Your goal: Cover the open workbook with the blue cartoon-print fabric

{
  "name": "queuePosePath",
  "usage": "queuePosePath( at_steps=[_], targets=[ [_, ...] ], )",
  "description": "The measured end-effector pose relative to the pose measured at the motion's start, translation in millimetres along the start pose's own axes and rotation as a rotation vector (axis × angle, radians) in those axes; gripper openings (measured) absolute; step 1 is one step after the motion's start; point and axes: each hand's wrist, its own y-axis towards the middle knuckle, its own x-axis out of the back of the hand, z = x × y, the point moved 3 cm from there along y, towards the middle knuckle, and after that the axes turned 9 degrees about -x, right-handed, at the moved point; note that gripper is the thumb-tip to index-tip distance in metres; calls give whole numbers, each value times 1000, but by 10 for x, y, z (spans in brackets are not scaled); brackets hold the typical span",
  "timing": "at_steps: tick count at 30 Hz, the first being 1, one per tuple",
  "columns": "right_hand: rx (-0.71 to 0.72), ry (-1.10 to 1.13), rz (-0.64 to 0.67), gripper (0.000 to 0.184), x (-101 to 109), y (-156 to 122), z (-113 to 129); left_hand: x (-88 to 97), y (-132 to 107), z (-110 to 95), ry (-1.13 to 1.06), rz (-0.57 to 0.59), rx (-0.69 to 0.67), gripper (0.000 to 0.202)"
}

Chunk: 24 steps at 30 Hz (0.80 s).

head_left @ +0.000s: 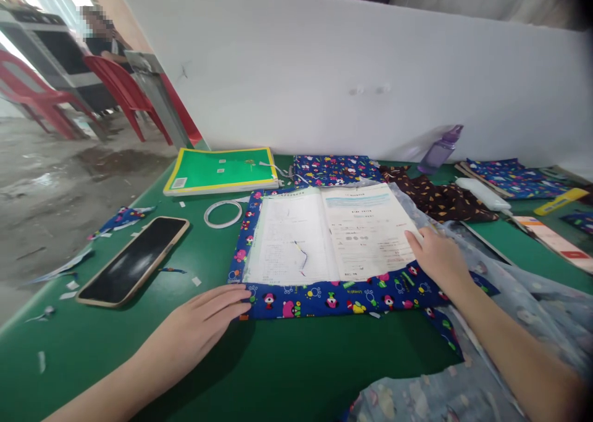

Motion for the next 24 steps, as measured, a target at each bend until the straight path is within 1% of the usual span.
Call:
queuePosePath(
  at_steps=[3,5,9,11,12,14,16,17,18,20,22,24],
  targets=[
    [-11,-27,-14,48,49,76,-36,2,51,-36,-27,30,-26,35],
    [-31,-31,1,49,63,139,-65,-1,85,-65,-23,31,-44,34],
    [-43,-23,47,51,17,201,-80,-8,104,-98,-5,55,-36,33],
    [-48,-40,27,51,2,170,-64,-5,93,-104,0,68,-31,34],
    [-45,-52,-11,51,15,142,-48,-3,89,-108,4,68,-37,34],
    [-2,-63,-139,49,93,70,10,-4,94,-119,20,63,-50,34],
    [92,-33,-274,46,221,-15,110,7,140,-151,53,47,-50,31],
    [145,0,-316,44,292,-60,176,28,186,-179,72,38,-38,30],
    [195,43,-336,42,364,-105,252,71,250,-220,89,19,-25,28],
    [315,142,-331,38,503,-207,446,220,429,-337,96,7,18,26],
    [424,244,-302,35,625,-327,676,455,656,-513,36,-12,-18,22],
    [530,315,-259,32,717,-462,919,715,863,-708,-89,-67,-100,19]
  ],
)
